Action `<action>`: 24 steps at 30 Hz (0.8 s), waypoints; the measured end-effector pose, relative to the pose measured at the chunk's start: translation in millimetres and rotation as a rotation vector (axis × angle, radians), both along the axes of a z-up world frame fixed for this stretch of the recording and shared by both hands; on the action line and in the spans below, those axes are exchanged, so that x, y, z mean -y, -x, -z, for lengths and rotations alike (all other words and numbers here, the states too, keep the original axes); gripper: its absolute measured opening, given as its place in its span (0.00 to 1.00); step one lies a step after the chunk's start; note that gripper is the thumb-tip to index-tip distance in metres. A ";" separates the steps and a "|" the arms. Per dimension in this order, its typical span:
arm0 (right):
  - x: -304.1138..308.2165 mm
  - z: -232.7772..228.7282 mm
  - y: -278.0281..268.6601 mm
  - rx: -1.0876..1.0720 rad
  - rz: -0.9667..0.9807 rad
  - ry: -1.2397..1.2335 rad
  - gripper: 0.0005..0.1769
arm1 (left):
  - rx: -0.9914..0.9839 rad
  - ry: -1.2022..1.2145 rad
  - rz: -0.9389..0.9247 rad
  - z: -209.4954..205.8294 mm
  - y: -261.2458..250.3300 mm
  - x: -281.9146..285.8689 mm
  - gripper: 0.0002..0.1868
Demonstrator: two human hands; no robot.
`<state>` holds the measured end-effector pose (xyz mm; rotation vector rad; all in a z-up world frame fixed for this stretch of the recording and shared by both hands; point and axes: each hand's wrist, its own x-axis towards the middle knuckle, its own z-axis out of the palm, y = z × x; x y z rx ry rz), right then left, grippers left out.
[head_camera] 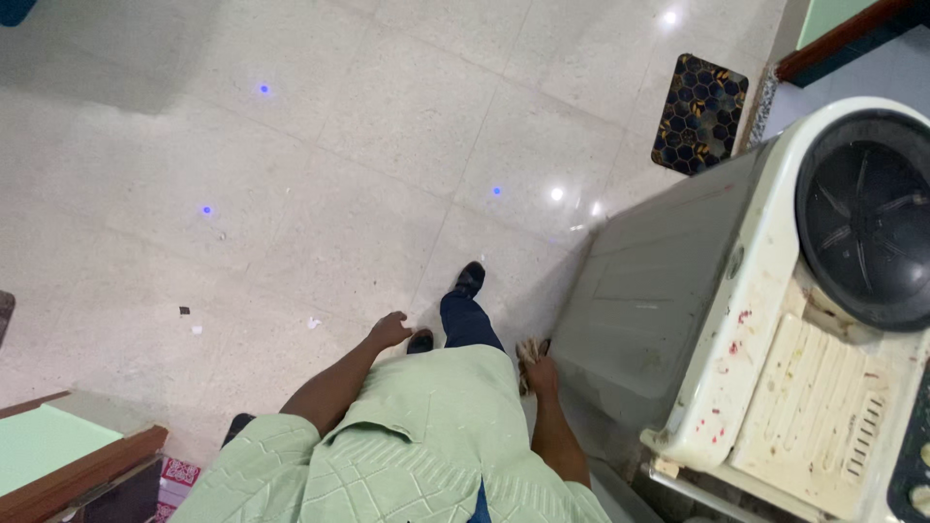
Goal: The person cleans a cloth by hand in a sink, moving between different rooms to use different sinks.
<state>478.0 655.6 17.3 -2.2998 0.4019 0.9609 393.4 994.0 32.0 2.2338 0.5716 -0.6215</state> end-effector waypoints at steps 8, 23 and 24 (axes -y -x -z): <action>-16.8 -29.8 -112.2 -0.231 -0.103 0.015 0.35 | -0.236 -0.298 0.350 29.9 -72.3 -97.4 0.25; -36.2 -5.9 -542.0 0.125 0.198 -0.025 0.19 | -0.010 0.048 -0.184 37.1 -503.1 -129.8 0.29; -37.6 -1.6 -569.0 0.188 0.246 -0.093 0.20 | -0.005 0.048 -0.157 34.2 -532.8 -130.5 0.29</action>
